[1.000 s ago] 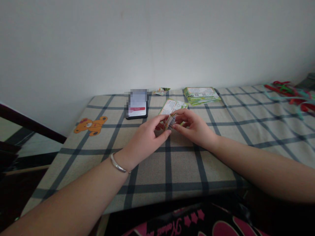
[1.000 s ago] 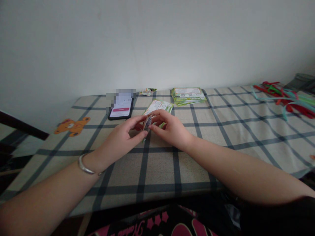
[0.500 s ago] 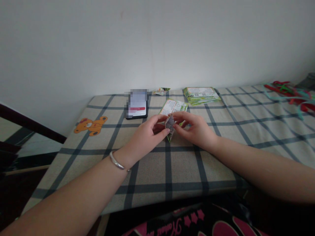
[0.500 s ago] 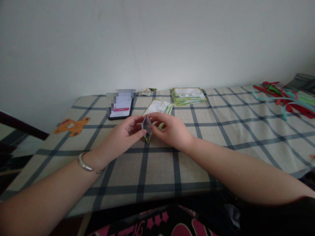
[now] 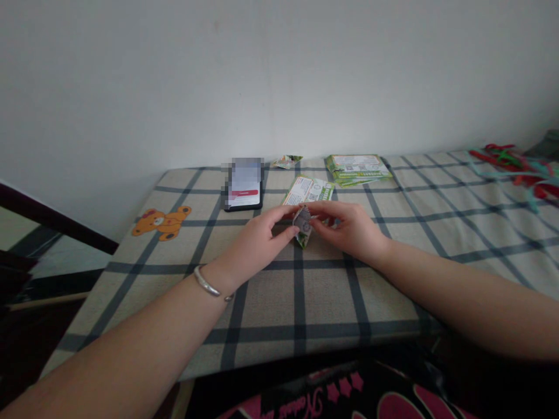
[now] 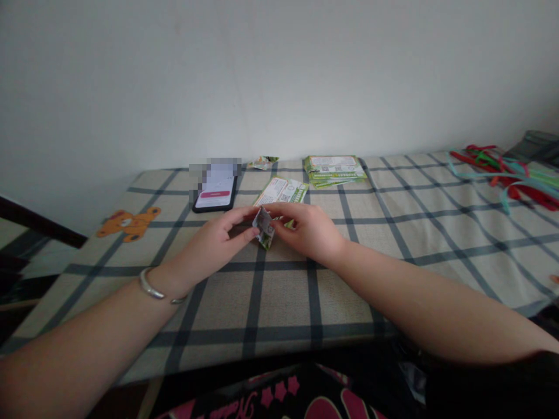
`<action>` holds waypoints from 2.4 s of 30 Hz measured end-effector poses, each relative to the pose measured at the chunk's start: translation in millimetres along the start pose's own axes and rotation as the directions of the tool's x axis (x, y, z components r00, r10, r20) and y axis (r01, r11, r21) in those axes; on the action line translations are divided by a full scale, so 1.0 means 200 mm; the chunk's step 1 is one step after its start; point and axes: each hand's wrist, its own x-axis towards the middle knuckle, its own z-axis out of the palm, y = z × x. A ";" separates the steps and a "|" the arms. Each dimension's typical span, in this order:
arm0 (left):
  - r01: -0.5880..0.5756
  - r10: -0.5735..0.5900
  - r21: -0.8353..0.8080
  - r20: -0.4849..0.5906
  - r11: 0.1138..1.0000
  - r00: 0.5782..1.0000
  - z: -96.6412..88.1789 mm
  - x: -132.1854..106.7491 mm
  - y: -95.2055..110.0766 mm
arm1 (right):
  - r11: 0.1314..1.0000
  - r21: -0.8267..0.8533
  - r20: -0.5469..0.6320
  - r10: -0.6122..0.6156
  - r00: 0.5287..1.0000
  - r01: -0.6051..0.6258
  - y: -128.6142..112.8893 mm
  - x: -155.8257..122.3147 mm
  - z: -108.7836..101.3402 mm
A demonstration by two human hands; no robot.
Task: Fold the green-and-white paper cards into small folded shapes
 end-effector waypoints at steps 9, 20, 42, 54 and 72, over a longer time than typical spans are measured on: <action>-0.054 0.050 0.230 0.024 0.972 0.998 0.00 0.00 -0.02 | 0.995 -0.102 0.022 0.004 1.000 -0.002 0.03 0.02 -0.01; -0.200 0.177 0.291 0.103 0.936 0.979 -0.01 0.01 -0.03 | 0.983 -0.170 0.103 -0.059 0.993 0.076 0.04 0.02 -0.03; -0.316 0.248 0.371 0.220 0.873 0.943 -0.03 0.02 -0.07 | 0.839 -0.399 0.298 -0.262 0.918 0.369 0.04 0.00 -0.06; -0.183 0.158 0.383 0.098 0.905 0.983 -0.04 0.00 -0.02 | 0.803 -0.438 0.335 -0.272 0.902 0.405 0.02 0.00 -0.06; 0.060 -0.042 0.416 -0.053 0.908 0.998 0.00 -0.02 0.00 | 0.941 -0.299 0.191 -0.106 0.976 0.161 0.03 0.01 -0.01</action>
